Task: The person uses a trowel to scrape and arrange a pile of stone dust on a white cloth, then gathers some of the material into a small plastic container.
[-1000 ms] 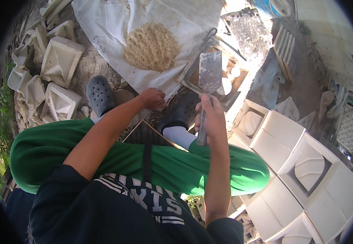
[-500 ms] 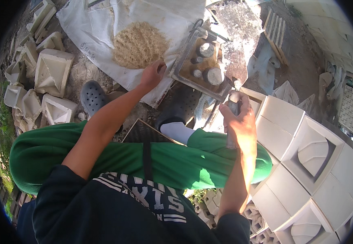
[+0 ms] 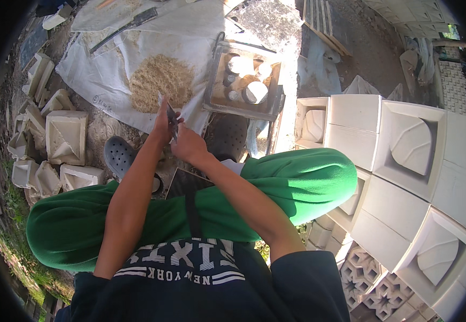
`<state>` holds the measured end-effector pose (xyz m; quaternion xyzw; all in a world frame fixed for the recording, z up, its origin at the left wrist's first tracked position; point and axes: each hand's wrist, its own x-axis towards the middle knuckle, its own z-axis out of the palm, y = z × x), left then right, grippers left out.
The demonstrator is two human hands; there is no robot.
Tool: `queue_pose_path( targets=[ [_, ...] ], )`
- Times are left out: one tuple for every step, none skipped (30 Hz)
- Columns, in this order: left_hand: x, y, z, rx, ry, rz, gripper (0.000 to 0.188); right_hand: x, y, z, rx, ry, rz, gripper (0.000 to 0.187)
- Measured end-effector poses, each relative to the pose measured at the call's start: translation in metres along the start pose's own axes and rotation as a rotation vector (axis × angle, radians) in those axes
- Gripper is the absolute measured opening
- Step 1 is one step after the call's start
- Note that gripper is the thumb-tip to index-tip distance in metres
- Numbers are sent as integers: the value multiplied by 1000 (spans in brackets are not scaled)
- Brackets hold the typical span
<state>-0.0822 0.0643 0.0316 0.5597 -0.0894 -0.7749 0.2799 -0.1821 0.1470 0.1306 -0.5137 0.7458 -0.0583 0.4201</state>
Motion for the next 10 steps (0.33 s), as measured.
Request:
queue_pose_path(
  targets=[
    [15, -7, -24, 127, 98, -11, 85, -7, -3, 6, -23, -77, -108, 52],
    [22, -12, -36, 253, 192, -25, 91, -11, -2, 9, -48, -152, -211, 51],
    [19, -15, -43, 260, 198, -33, 91, -21, -11, -10, -142, -289, -210, 51],
    [11, -14, -47, 177, 244, -10, 89, -38, -28, -51, -239, -425, -211, 52],
    [4, -11, -49, 98, 289, 16, 87, -55, -35, -85, -323, -447, -198, 53],
    [3, -6, -53, 87, 302, -6, 83, -80, -34, -121, -281, -249, -314, 51],
    [-6, 2, -53, 93, 319, -5, 83, -96, -34, -160, -188, -200, -279, 51],
    [-19, 12, -44, 95, 381, 11, 74, -113, -37, -205, -26, -154, -214, 45],
    [-24, 18, -31, 101, 422, 25, 66, -126, -11, -246, 87, -79, -268, 44],
    [-13, 18, -36, 186, 442, 56, 77, -129, -7, -247, 95, -68, -260, 44]
  ],
)
